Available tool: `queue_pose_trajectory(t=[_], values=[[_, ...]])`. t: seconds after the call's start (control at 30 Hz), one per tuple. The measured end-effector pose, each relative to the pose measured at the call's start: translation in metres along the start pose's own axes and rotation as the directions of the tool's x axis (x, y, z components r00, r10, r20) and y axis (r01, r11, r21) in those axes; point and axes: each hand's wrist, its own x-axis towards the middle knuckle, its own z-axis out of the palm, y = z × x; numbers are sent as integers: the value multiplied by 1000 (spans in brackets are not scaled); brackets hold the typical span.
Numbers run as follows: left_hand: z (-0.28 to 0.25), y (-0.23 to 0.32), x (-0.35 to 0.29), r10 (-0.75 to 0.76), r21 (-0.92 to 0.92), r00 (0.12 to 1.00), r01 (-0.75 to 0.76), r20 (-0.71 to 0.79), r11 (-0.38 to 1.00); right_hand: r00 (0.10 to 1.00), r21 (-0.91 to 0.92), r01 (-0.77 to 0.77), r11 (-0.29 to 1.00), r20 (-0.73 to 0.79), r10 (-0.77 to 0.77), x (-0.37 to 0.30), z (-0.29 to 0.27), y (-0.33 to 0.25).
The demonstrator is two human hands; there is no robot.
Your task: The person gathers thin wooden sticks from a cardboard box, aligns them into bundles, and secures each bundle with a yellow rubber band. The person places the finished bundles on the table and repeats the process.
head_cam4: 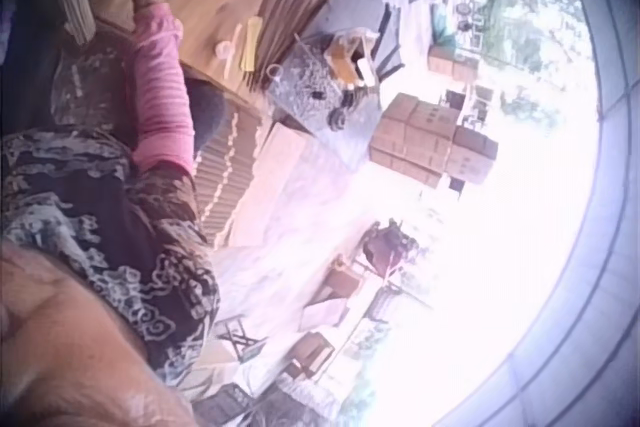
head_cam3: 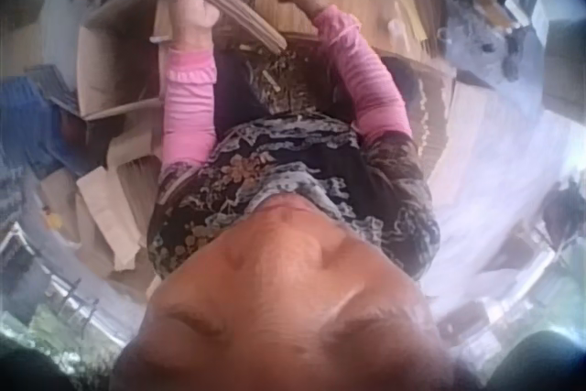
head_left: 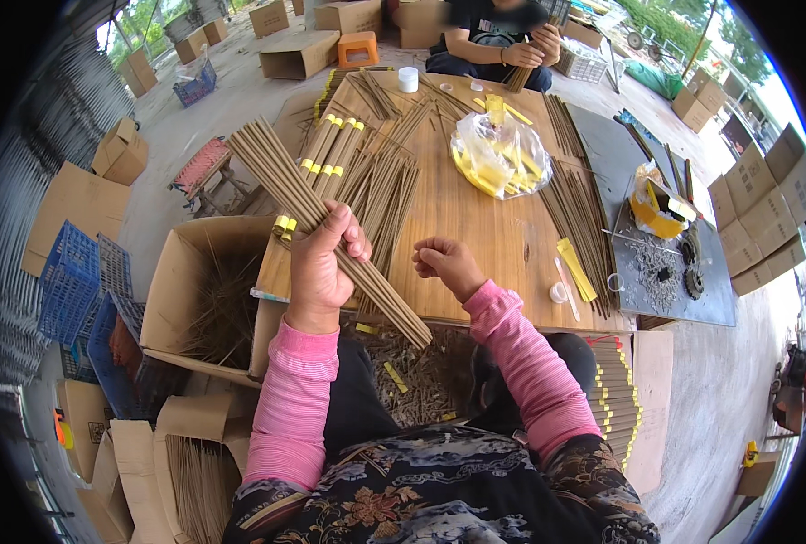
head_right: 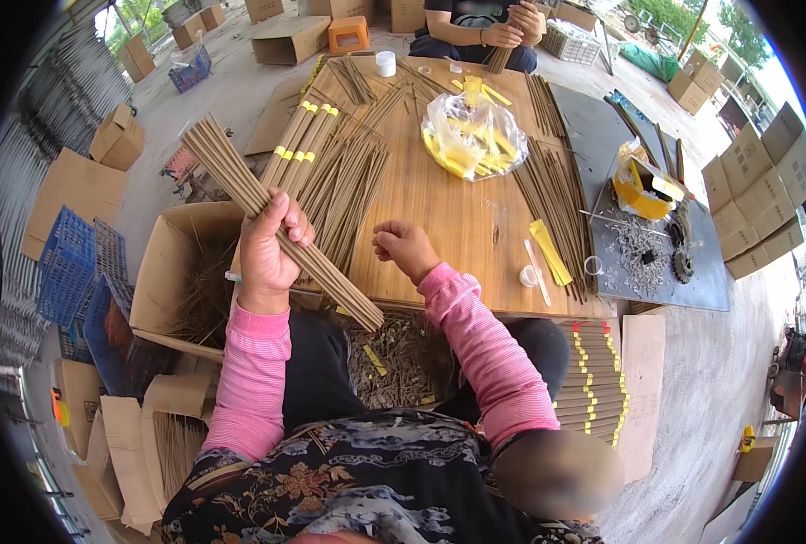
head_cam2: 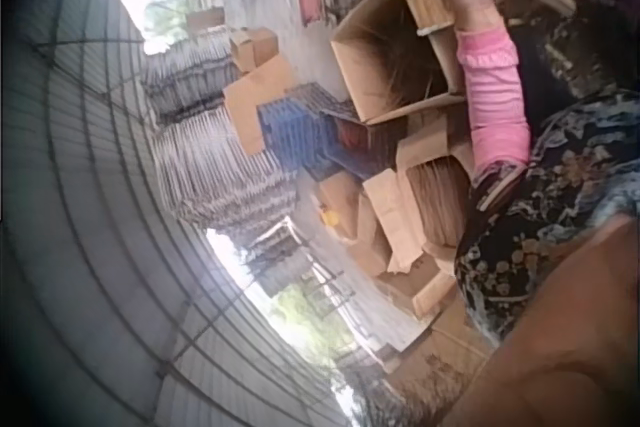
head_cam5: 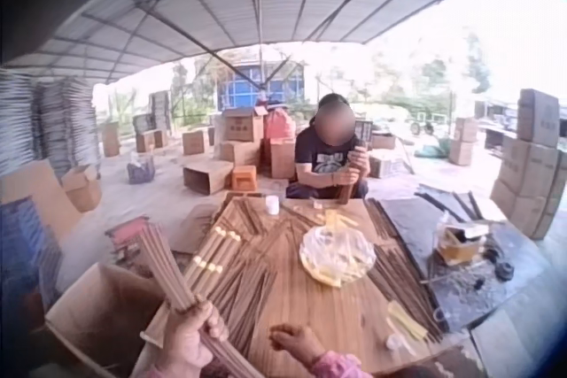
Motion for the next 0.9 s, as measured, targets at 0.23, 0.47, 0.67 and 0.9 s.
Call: queue_pose_trajectory(t=[0.23,0.47,0.67,0.9], values=[[70,-41,13,103,298,966,-173,238,939,830,-359,558,748,261,-494,-67,-6,-60],[60,-96,22,89,537,967,-208,239,817,796,-509,480,715,-90,-599,-42,-6,-13],[75,-80,16,35,391,986,-97,161,915,721,-545,590,596,24,-692,-37,-4,-19],[74,-50,8,-305,71,937,297,168,952,928,147,-65,987,372,6,-98,13,-57]])
